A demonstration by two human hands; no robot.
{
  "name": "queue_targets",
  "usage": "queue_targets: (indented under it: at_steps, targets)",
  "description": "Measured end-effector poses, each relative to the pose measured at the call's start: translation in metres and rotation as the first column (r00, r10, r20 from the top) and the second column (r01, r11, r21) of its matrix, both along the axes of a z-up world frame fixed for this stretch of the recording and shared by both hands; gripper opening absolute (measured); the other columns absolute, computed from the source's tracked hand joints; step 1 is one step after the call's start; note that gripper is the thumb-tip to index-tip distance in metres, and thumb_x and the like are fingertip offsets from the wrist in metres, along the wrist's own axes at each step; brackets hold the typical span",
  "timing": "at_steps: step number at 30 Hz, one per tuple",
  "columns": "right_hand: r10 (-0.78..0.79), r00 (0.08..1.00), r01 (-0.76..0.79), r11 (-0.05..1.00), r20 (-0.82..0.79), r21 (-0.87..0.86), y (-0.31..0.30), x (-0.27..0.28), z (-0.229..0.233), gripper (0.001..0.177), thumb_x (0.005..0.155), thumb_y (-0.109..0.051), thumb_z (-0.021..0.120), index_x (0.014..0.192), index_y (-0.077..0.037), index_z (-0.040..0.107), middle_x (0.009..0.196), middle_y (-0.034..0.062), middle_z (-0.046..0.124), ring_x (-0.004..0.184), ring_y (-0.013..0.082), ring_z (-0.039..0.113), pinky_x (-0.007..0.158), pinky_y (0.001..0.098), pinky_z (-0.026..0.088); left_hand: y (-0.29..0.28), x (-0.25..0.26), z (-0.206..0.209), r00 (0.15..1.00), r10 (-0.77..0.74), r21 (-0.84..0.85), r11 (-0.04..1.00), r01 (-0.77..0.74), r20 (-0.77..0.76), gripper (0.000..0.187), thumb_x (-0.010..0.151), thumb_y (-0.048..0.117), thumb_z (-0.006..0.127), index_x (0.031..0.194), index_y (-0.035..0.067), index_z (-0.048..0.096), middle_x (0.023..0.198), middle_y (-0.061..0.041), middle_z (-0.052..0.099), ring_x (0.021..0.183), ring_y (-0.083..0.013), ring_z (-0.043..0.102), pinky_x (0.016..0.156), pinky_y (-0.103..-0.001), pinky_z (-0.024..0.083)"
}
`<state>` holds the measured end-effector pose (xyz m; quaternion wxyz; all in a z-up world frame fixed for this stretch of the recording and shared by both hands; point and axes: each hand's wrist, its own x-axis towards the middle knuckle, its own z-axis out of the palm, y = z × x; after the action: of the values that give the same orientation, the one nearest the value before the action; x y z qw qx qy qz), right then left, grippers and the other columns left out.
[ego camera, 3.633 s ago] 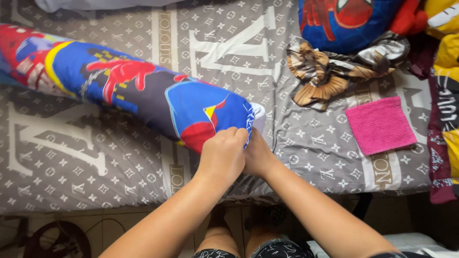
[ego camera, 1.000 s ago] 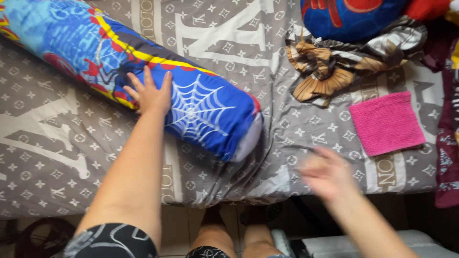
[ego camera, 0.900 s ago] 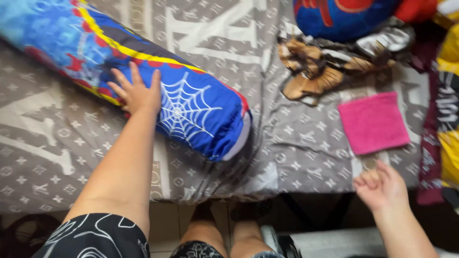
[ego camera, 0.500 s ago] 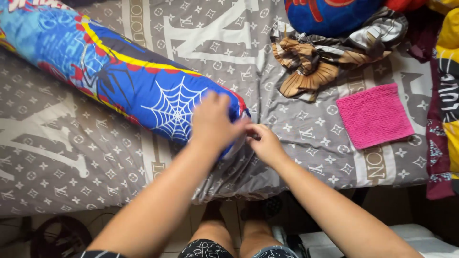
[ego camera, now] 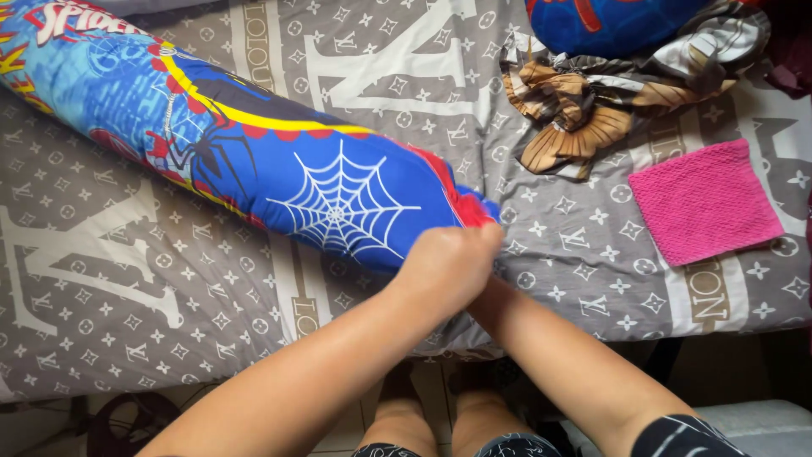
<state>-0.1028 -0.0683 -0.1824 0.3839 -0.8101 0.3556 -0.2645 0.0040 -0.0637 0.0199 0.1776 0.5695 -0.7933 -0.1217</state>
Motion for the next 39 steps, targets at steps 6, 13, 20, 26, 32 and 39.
queue_targets:
  at_steps: [6, 13, 20, 26, 32, 39]
  targets:
    - [-0.242, 0.962, 0.256, 0.961, -0.131, 0.108, -0.036, 0.018, -0.005, 0.044, 0.082, -0.008, 0.062, 0.123, -0.001, 0.051, 0.126, 0.0217, 0.053, 0.117, 0.0381, 0.048, 0.096, 0.0447, 0.038, -0.018, 0.021, 0.027, 0.988, 0.035, -0.047, 0.998, -0.042, -0.151, 0.007, 0.091, 0.01, 0.062, 0.087, 0.006, 0.057, 0.071, -0.014, 0.067, 0.066, -0.0342, 0.07, 0.058, -0.045, 0.053]
    - [-0.299, 0.927, 0.186, 0.891, 0.228, 0.413, -0.033, -0.032, -0.004, 0.049, 0.103, -0.019, 0.061, 0.146, 0.001, 0.051, 0.14, 0.0186, 0.06, 0.128, 0.0344, 0.057, 0.108, 0.0421, 0.044, -0.022, 0.083, 0.025, 0.786, 0.434, 0.279, 0.898, -0.34, -0.44, 0.015, 0.102, 0.022, 0.066, 0.116, 0.018, 0.071, 0.111, -0.017, 0.078, 0.107, -0.0333, 0.072, 0.088, -0.043, 0.055]
    - [-0.29, 0.952, 0.269, 0.946, 0.102, 0.182, 0.014, -0.002, 0.054, 0.092, 0.07, -0.032, 0.087, 0.146, 0.001, 0.046, 0.146, 0.0241, 0.051, 0.137, 0.0386, 0.049, 0.114, 0.0434, 0.04, -0.01, 0.165, -0.064, 0.356, 0.827, 0.354, 0.52, -0.777, -0.435, 0.066, 0.089, 0.026, 0.075, 0.146, 0.012, 0.044, 0.16, -0.023, 0.024, 0.145, -0.0391, 0.034, 0.117, -0.045, 0.035]
    - [-0.21, 0.978, 0.211, 0.975, 0.024, -0.069, 0.025, 0.006, 0.041, 0.089, 0.072, -0.037, 0.091, 0.141, -0.003, 0.047, 0.142, 0.0214, 0.055, 0.133, 0.0399, 0.051, 0.114, 0.0432, 0.04, -0.013, 0.135, -0.069, -0.085, 0.88, 0.628, 0.263, -0.732, -0.468, 0.095, 0.085, 0.037, 0.077, 0.158, 0.019, 0.019, 0.163, -0.02, 0.001, 0.147, -0.0374, 0.023, 0.115, -0.047, 0.034]
    - [-0.62, 0.711, 0.331, 0.713, 0.333, 0.619, -0.009, 0.043, 0.063, 0.043, 0.101, -0.033, 0.065, 0.135, -0.006, 0.06, 0.131, 0.0055, 0.068, 0.121, 0.0211, 0.063, 0.108, 0.035, 0.047, -0.048, 0.108, -0.086, 0.283, 0.891, 0.44, 0.426, -0.791, -0.355, 0.095, 0.09, 0.056, 0.072, 0.165, 0.025, 0.022, 0.167, -0.026, -0.017, 0.153, -0.0526, -0.011, 0.123, -0.06, 0.012]
    - [-0.6, 0.769, 0.114, 0.469, 0.221, 0.876, -0.035, 0.032, 0.114, 0.047, 0.101, -0.035, 0.061, 0.135, -0.003, 0.063, 0.124, 0.0051, 0.067, 0.11, 0.015, 0.059, 0.098, 0.0328, 0.046, -0.1, 0.07, -0.013, 0.341, 0.933, 0.544, 0.346, -0.765, -0.114, 0.11, 0.073, 0.075, 0.07, 0.162, 0.032, 0.022, 0.169, -0.018, -0.016, 0.151, -0.055, -0.02, 0.114, -0.073, 0.007]
